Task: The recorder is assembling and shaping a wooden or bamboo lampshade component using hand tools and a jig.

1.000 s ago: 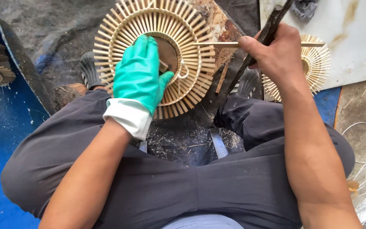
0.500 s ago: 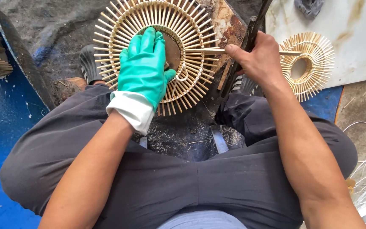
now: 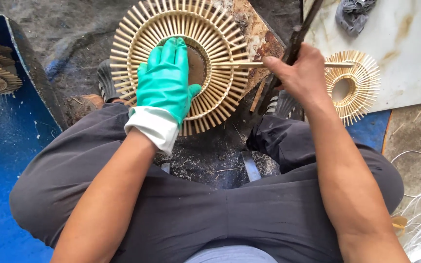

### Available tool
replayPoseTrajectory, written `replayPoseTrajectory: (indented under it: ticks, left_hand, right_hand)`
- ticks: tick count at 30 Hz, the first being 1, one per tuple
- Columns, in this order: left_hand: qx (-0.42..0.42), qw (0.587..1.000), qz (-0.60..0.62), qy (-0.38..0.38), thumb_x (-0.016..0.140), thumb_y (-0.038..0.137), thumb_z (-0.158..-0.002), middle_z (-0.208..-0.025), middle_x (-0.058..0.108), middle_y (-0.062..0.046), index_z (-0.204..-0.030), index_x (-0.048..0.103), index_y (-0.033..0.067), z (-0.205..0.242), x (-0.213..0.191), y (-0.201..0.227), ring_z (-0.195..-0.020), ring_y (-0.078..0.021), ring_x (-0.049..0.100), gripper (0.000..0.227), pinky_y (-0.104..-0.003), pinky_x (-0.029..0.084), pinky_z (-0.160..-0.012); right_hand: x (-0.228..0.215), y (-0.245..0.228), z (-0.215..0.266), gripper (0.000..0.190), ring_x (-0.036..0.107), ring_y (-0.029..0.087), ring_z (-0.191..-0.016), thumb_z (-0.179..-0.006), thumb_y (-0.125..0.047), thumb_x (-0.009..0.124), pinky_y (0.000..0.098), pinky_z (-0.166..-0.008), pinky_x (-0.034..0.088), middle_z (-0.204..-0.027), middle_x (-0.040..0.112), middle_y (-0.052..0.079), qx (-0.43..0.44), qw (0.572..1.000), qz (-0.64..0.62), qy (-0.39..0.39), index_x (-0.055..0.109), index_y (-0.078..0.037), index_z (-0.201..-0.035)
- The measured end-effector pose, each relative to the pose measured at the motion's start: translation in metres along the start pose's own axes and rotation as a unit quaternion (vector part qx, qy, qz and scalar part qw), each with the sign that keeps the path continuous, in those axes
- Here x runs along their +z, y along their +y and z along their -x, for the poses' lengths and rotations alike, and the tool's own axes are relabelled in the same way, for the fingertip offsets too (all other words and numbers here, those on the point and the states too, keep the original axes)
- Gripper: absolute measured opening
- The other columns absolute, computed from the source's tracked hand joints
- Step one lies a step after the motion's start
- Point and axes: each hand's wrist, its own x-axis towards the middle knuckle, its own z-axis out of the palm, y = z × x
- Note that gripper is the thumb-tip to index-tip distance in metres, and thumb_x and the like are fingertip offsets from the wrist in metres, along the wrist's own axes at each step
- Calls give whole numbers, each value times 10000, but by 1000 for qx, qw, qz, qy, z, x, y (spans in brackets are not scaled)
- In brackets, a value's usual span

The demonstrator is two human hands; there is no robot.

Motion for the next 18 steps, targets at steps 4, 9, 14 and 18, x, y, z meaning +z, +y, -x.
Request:
replayPoseTrajectory:
  ticks: [4,9,14,18]
  left_hand:
    - [11,1000,-23,-10,870,372,-753,-1538,420,-178,-1505,419,2,-5,-2,-1,-1384,-400,392,952,-586,363,-1066]
    - [9,999,-25,-40,863,370,-763,-1546,401,-183,-1512,403,5,-8,-3,-2,-1381,-396,377,952,-607,339,-1080]
    - [71,997,-38,-5,863,349,-737,-1551,417,-160,-1504,430,24,-8,5,-15,-1398,-386,380,940,-607,332,-1101]
    - [71,986,-121,92,839,306,-863,-1603,437,-80,-1560,472,186,-3,21,-19,-1420,-318,417,796,-665,327,-1046]
  right_hand:
    - [11,-17,6,340,770,192,-699,-909,-248,793,301,-510,614,-856,741,150,-33,999,-35,-10,642,36,-1021]
    - [10,-15,5,382,759,196,-696,-918,-266,799,311,-483,643,-849,740,160,-28,999,-10,-20,645,68,-1021]
    - [1,-18,11,354,735,205,-643,-928,-287,800,314,-501,609,-813,744,147,-4,999,16,-31,681,41,-993]
    - [-5,-11,7,350,741,200,-634,-939,-286,796,312,-500,637,-795,719,126,2,1000,-4,-8,653,32,-966]
